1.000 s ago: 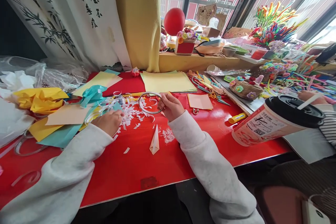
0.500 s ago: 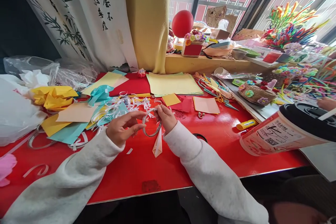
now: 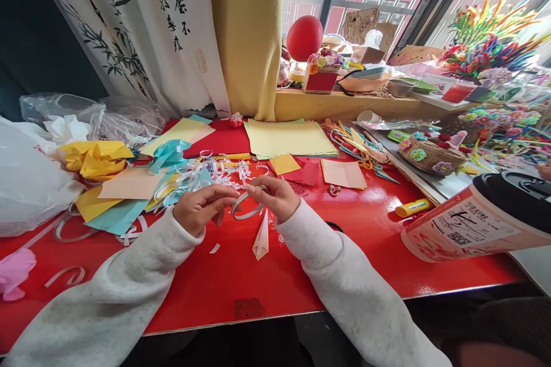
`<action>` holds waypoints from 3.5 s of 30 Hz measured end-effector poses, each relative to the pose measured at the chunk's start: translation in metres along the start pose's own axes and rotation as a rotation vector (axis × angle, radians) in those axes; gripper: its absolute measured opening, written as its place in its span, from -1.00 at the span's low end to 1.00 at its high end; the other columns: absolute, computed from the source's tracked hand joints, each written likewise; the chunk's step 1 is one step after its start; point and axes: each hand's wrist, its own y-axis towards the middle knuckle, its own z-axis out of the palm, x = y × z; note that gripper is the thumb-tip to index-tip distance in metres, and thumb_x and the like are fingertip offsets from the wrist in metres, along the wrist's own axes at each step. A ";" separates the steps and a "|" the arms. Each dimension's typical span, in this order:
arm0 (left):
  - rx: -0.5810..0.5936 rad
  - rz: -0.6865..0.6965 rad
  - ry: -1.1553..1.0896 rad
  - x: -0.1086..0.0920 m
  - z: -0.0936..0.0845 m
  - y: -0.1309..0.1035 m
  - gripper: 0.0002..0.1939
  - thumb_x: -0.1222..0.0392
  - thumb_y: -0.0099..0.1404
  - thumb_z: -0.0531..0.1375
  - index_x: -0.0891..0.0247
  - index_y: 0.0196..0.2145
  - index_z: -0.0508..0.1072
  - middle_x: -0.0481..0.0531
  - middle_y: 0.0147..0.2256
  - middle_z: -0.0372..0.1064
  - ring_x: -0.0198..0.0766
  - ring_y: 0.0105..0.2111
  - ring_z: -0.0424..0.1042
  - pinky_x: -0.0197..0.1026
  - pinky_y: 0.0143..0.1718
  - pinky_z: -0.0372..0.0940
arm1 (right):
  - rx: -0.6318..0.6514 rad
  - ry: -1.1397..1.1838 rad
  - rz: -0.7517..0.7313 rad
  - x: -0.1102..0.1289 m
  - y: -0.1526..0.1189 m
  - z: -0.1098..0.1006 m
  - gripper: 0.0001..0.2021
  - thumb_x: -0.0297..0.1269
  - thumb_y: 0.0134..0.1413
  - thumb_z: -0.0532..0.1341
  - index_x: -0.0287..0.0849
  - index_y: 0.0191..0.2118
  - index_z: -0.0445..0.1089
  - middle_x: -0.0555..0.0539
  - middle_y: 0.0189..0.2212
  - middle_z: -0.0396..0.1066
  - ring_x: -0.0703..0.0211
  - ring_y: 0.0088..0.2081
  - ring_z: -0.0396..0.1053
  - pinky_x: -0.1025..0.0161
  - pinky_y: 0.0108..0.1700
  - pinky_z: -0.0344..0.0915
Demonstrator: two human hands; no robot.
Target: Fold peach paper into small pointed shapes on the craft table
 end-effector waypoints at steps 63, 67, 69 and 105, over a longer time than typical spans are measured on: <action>-0.523 0.801 1.223 0.010 0.010 -0.004 -0.84 0.39 0.16 -0.03 0.27 -0.36 0.31 0.10 -0.37 0.30 -0.19 -0.29 0.27 -0.12 -0.34 0.08 | -0.299 -0.574 -0.179 -0.003 -0.002 0.009 -0.85 -0.38 -0.02 0.06 -0.20 -0.38 0.38 -0.06 -0.41 0.37 0.31 -0.41 0.29 0.33 -0.33 0.24; -0.533 0.871 1.161 0.004 0.010 -0.009 -0.86 0.39 0.13 0.01 0.24 -0.38 0.30 0.04 -0.39 0.31 -0.25 -0.33 0.26 -0.15 -0.33 0.12 | -0.676 -0.574 -0.058 -0.017 0.006 -0.047 -0.84 -0.28 -0.04 0.08 -0.22 -0.39 0.36 -0.06 -0.43 0.37 0.26 -0.38 0.31 0.25 -0.29 0.25; -0.496 0.797 1.071 0.005 0.009 -0.005 -0.87 0.39 0.13 0.02 0.24 -0.39 0.30 0.02 -0.44 0.31 -0.28 -0.38 0.25 -0.19 -0.35 0.15 | -0.710 -0.606 -0.086 -0.019 0.008 -0.065 -0.82 -0.25 -0.04 0.08 -0.20 -0.35 0.36 -0.06 -0.41 0.36 0.26 -0.38 0.30 0.26 -0.31 0.24; -0.069 0.047 0.243 0.013 0.019 0.001 -0.78 0.30 0.18 0.00 0.25 -0.20 0.29 -0.03 -0.36 0.37 -0.37 -0.30 0.37 -0.30 -0.21 0.23 | -0.012 -0.567 -0.104 -0.009 -0.003 0.002 -0.89 -0.32 -0.12 0.19 -0.24 -0.53 0.28 0.00 -0.57 0.26 0.39 -0.54 0.16 0.39 -0.47 0.18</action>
